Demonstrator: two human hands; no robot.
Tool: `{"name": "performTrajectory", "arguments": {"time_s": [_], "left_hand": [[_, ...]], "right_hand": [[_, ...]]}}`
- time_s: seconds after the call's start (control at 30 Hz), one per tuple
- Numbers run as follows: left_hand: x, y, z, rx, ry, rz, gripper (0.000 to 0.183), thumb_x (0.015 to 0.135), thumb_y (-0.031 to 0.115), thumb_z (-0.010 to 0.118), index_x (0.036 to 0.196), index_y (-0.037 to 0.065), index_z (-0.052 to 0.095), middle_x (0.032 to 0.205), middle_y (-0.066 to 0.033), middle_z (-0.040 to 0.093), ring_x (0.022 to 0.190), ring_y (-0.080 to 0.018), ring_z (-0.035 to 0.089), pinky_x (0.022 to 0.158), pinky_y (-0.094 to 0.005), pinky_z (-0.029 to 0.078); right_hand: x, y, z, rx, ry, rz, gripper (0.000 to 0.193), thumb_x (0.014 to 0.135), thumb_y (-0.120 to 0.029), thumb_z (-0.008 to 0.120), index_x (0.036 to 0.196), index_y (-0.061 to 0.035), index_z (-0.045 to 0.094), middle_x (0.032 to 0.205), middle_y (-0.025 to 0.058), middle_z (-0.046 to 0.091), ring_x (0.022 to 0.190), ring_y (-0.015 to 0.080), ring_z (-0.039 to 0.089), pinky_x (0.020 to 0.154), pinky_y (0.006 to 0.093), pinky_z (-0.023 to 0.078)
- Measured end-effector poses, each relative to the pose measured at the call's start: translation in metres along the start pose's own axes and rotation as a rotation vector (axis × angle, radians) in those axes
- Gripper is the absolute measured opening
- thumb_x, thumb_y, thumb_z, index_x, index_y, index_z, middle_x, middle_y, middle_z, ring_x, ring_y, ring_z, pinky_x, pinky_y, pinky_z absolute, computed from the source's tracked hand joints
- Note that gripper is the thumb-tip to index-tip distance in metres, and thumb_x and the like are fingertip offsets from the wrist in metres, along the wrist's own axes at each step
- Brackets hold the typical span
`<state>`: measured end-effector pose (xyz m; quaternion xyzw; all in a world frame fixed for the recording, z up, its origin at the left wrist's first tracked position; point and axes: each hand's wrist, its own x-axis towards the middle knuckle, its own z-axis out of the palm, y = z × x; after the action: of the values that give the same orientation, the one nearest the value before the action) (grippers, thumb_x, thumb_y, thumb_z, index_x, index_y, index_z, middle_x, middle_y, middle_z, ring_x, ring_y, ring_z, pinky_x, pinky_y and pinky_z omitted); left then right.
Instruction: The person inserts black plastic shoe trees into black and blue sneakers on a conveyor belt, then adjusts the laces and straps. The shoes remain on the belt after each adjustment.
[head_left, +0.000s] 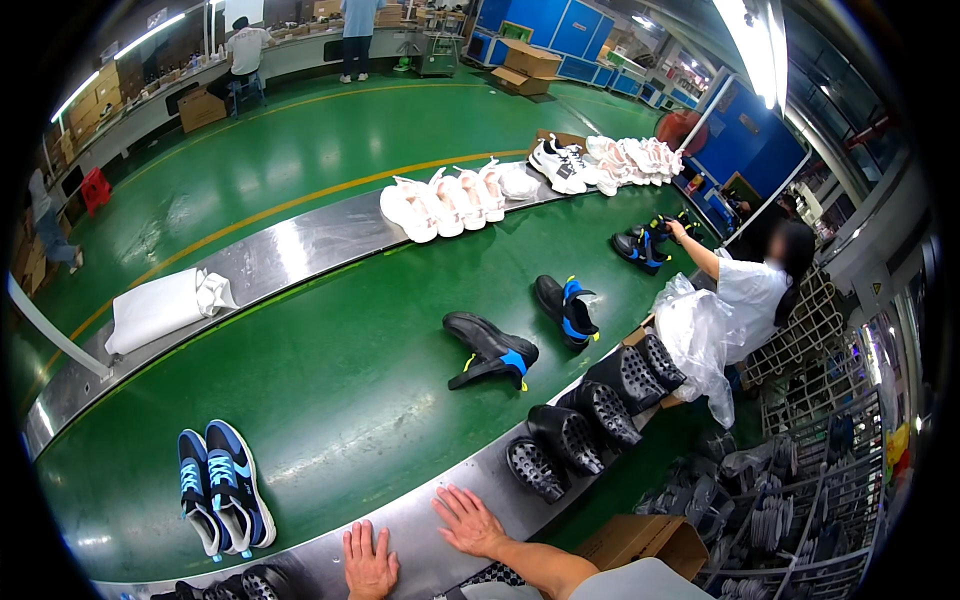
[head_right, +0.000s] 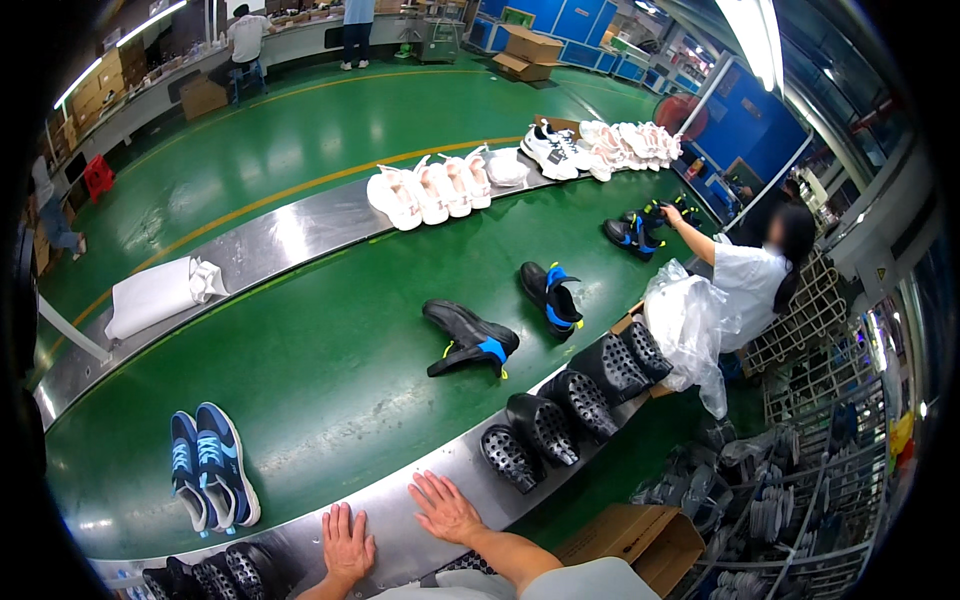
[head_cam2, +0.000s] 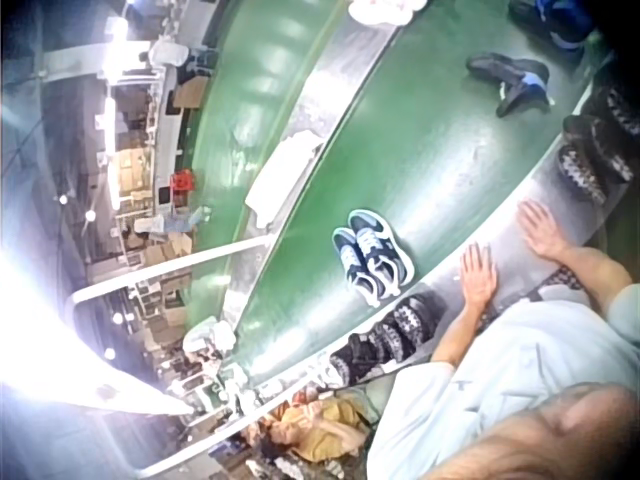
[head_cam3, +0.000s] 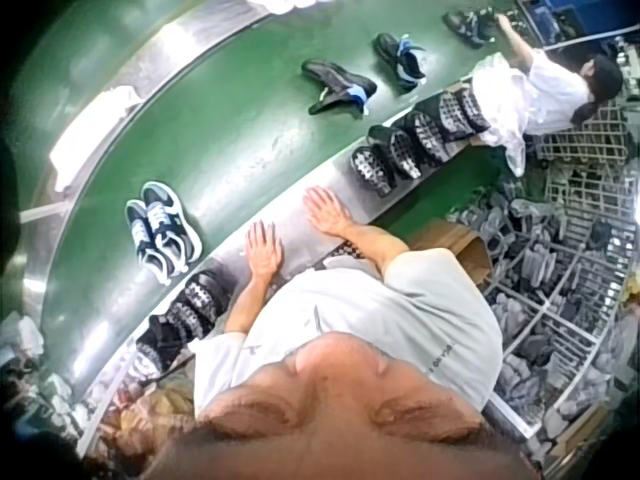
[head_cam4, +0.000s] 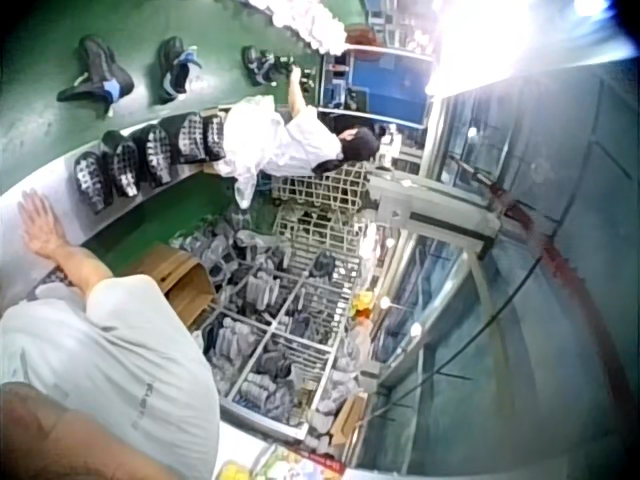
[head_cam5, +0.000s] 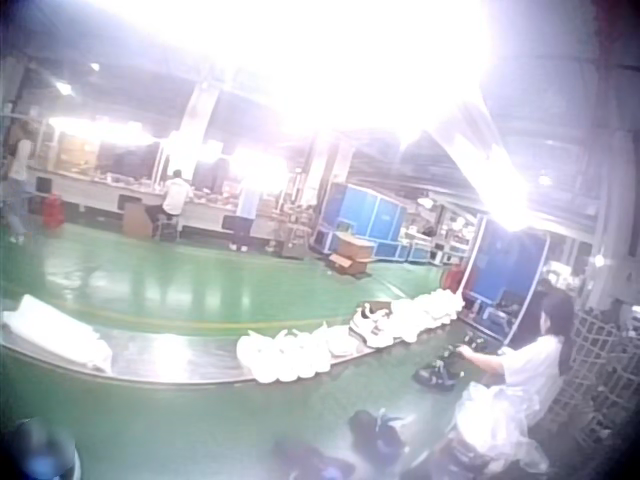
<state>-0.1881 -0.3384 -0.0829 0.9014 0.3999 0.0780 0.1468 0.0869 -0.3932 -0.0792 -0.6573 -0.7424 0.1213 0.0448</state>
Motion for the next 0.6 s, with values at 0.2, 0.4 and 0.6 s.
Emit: {"name": "performTrajectory", "arguments": {"time_s": [0.2, 0.4, 0.6], "left_hand": [[0.000, -0.001, 0.006, -0.011, 0.004, -0.002, 0.057, 0.085, 0.030, 0.066, 0.136, 0.005, 0.057, 0.151, -0.0299, 0.040, 0.145, -0.0494, 0.032, 0.121, -0.0631, 0.021], [-0.001, -0.004, 0.018, -0.007, 0.036, 0.005, 0.058, 0.084, 0.030, 0.067, 0.137, 0.006, 0.058, 0.151, -0.0294, 0.041, 0.145, -0.0487, 0.032, 0.122, -0.0625, 0.021], [0.000, -0.005, 0.014, 0.006, 0.052, 0.011, 0.059, 0.083, 0.030, 0.068, 0.137, 0.008, 0.058, 0.151, -0.0284, 0.041, 0.144, -0.0480, 0.034, 0.121, -0.0611, 0.024]], "right_hand": [[0.004, -0.006, 0.001, -0.042, -0.033, 0.043, 0.065, 0.098, -0.038, 0.057, 0.153, -0.0086, 0.040, 0.163, 0.0160, 0.031, 0.151, 0.0334, 0.028, 0.121, 0.0495, 0.027], [0.070, -0.035, -0.089, 0.251, -0.129, 0.158, 0.052, 0.091, -0.030, 0.065, 0.135, -0.0027, 0.054, 0.131, 0.0206, 0.058, 0.118, 0.0390, 0.058, 0.099, 0.0516, 0.048], [0.172, 0.103, -0.166, -0.331, -0.008, 0.305, 0.047, 0.082, -0.026, 0.072, 0.120, -0.0019, 0.058, 0.116, 0.0168, 0.062, 0.106, 0.0329, 0.061, 0.084, 0.0465, 0.054]]}}
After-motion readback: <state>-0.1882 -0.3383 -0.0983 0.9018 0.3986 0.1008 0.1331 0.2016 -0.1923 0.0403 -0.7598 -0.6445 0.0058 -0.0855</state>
